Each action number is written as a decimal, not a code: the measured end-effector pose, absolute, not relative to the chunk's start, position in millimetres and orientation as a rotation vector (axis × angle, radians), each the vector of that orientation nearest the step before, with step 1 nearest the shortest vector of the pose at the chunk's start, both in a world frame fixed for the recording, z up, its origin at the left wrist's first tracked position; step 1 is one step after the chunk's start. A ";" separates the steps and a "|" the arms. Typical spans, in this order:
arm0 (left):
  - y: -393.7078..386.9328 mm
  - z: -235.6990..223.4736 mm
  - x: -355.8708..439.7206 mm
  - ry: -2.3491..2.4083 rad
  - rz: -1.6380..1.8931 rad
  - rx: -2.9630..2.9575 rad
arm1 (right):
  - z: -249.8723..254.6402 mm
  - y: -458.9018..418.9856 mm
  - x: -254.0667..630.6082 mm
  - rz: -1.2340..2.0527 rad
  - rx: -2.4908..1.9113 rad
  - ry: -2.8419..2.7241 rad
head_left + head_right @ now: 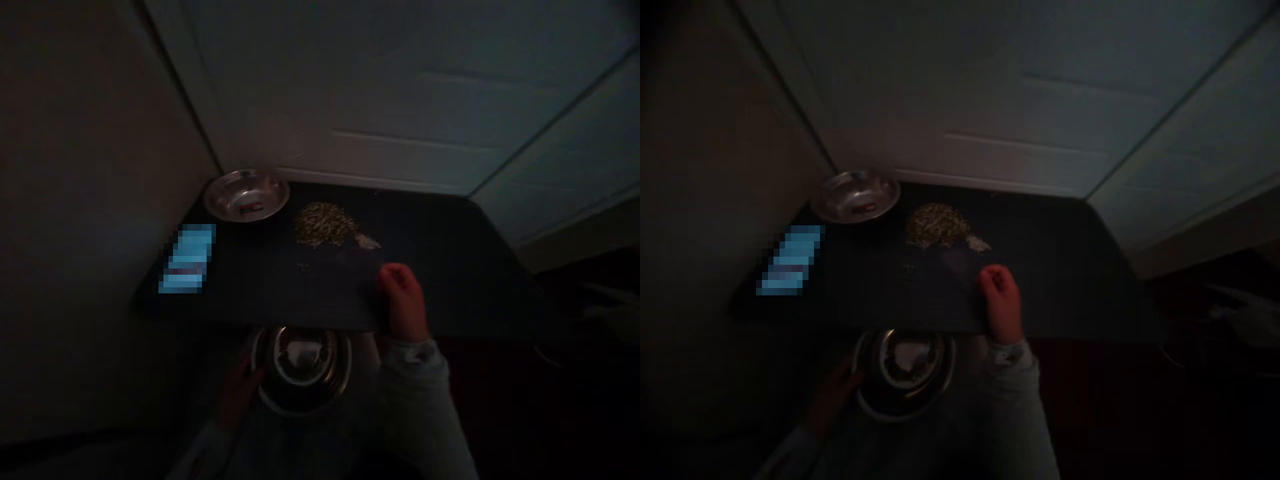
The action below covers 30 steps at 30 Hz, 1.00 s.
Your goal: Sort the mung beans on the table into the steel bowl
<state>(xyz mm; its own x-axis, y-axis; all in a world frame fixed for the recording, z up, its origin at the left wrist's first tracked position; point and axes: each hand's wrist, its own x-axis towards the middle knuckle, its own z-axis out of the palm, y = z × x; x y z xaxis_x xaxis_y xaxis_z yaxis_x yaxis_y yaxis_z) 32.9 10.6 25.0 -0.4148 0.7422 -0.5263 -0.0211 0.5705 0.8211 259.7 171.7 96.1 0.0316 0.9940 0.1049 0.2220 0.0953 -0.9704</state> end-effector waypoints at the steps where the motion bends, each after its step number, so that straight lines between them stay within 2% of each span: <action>1: 10.1 26.4 35.7 1.816 0.955 0.625 | 93.9 172.2 260.3 1.002 -1.326 -1.335; 10: 12.2 22.5 25.1 1.813 0.919 0.622 | 85.8 174.9 263.6 1.127 -1.377 -1.138; 18: 21.0 10.2 17.4 1.904 0.772 0.547 | 100.2 178.9 251.5 1.070 -1.569 -1.423; 24: 19.3 4.1 14.2 1.980 0.644 0.460 | 112.1 197.0 235.9 1.045 -1.478 -1.756; 30: 20.9 5.7 15.0 2.003 0.586 0.462 | 106.9 197.3 232.1 1.023 -1.503 -1.805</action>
<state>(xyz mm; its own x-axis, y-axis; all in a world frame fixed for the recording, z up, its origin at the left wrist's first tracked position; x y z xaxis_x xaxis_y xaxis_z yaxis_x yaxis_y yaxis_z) 15.0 20.9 5.7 -0.4651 0.5426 -0.6995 0.0798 0.8126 0.5773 232.1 197.3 106.9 -0.2048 0.9778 -0.0444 0.5406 0.0752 -0.8379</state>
